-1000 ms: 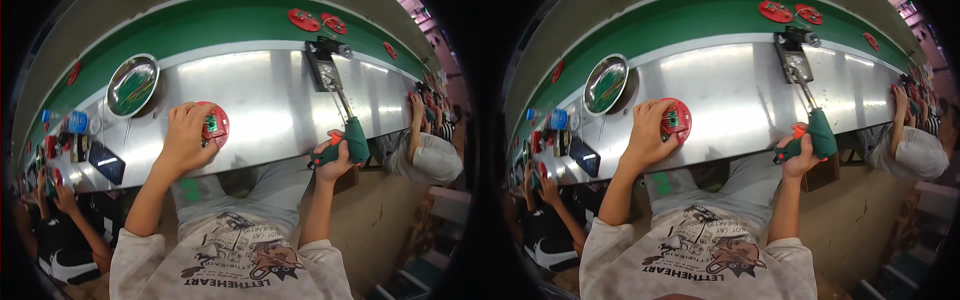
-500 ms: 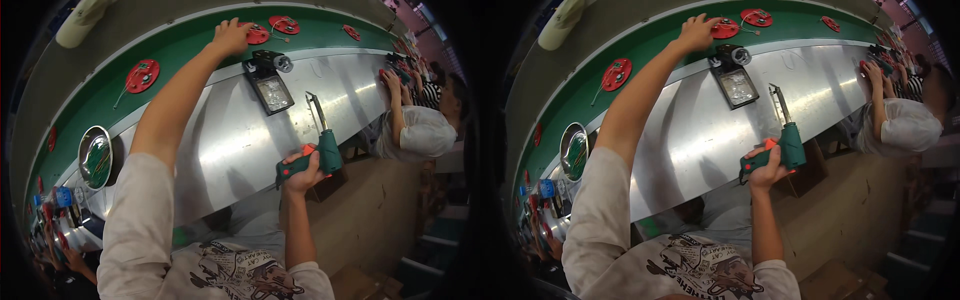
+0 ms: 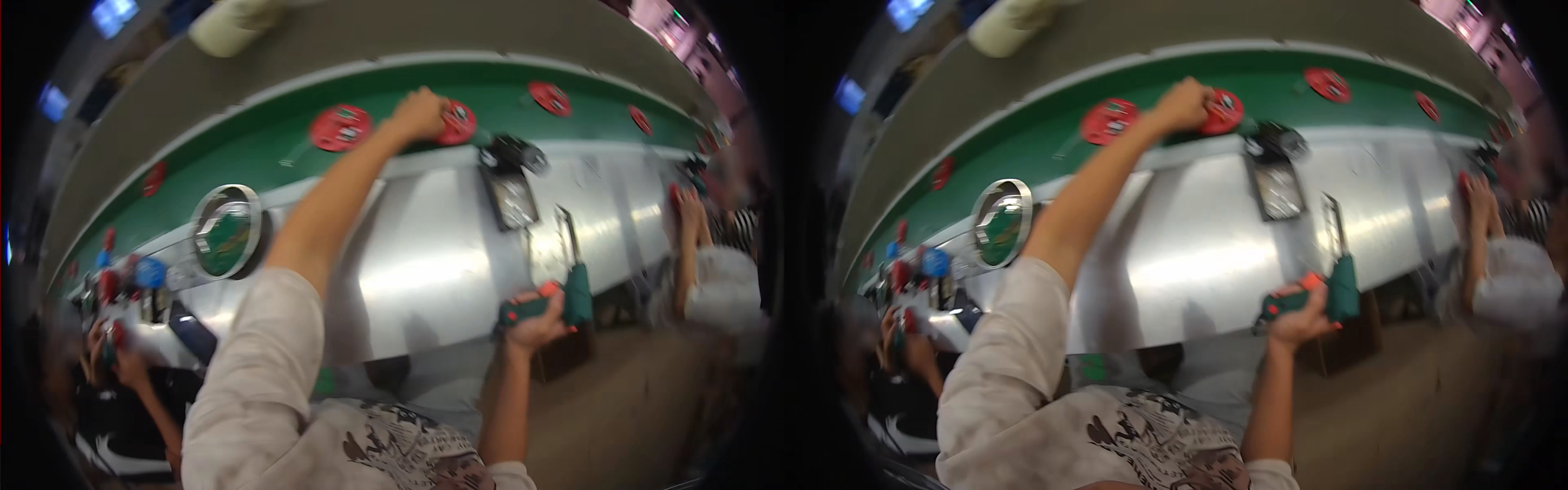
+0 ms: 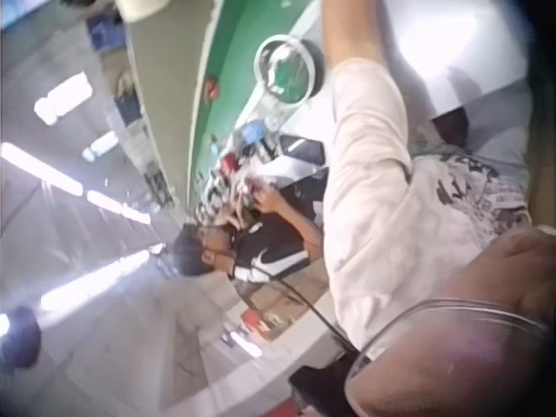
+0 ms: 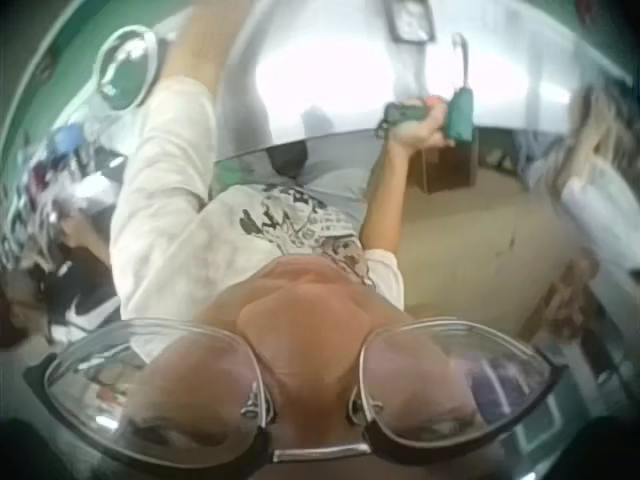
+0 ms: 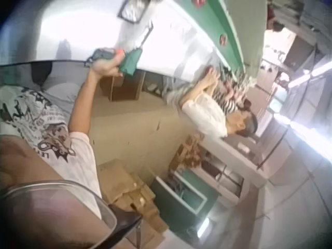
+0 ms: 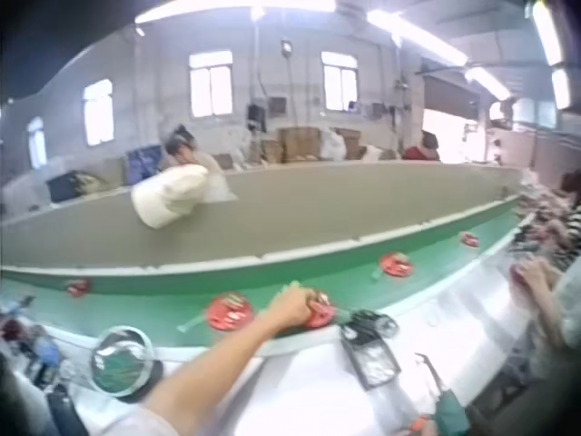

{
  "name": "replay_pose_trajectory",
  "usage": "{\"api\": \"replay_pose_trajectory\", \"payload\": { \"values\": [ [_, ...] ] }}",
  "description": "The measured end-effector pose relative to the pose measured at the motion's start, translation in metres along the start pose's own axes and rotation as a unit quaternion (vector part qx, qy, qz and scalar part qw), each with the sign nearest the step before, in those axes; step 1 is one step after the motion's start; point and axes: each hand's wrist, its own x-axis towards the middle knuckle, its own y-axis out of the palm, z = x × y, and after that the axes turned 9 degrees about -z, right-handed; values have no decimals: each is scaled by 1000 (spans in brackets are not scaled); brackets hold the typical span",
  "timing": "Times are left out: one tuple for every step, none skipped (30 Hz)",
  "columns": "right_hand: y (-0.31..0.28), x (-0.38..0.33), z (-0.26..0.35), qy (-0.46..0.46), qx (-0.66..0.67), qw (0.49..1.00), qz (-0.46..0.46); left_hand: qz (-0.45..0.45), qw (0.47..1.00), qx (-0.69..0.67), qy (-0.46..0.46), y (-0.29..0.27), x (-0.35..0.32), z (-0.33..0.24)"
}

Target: Solder components onto circuit boards on an electronics assembly line.

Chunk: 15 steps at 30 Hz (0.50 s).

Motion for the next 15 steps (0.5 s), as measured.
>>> {"api": "replay_pose_trajectory", "payload": {
  "values": [
    [-3, 1, -1, 18, 14, 1000, 12, -34, 996, -88, -9, -9, -20, 17],
    [-2, -2, 1, 14, 11, 1000, 14, -94, 984, -149, -18, -20, -49, 24],
    [3, -4, 5, -6, 15, 1000, 11, -195, 969, -148, -16, -30, -87, 29],
    [4, -7, 14, -23, 6, 1000, 19, -223, 963, -149, -33, -50, -126, 13],
    [3, -9, 17, -10, -6, 1000, 1, -166, 972, -137, -97, -72, -162, 4],
    [5, -10, 14, 3, -17, 1000, -15, -204, 964, -150, -81, -81, -205, -1],
    [5, -10, 12, 2, -3, 1000, 3, -220, 967, -117, -47, -88, -246, -10],
    [0, -9, 11, 7, -18, 1000, 9, -158, 976, -143, -34, -100, -276, -19],
    [0, -8, 12, 12, -35, 999, 15, -103, 985, -137, 6, -108, -305, -21],
    [0, -10, 14, 8, -33, 999, 25, -107, 990, -95, 15, -117, -332, -31],
    [1, -13, 18, 3, -28, 999, 23, -148, 987, -56, 6, -126, -354, -45],
    [5, -14, 21, -3, -20, 1000, 23, -191, 981, -16, -4, -136, -368, -53],
    [7, -16, 21, -10, -18, 999, 32, -202, 979, -18, -7, -148, -379, -52],
    [9, -17, 20, -31, -11, 999, 31, -189, 982, -11, -8, -158, -393, -51],
    [9, -17, 19, -53, -5, 998, 29, -174, 985, -6, -8, -165, -402, -52]
  ]
}}
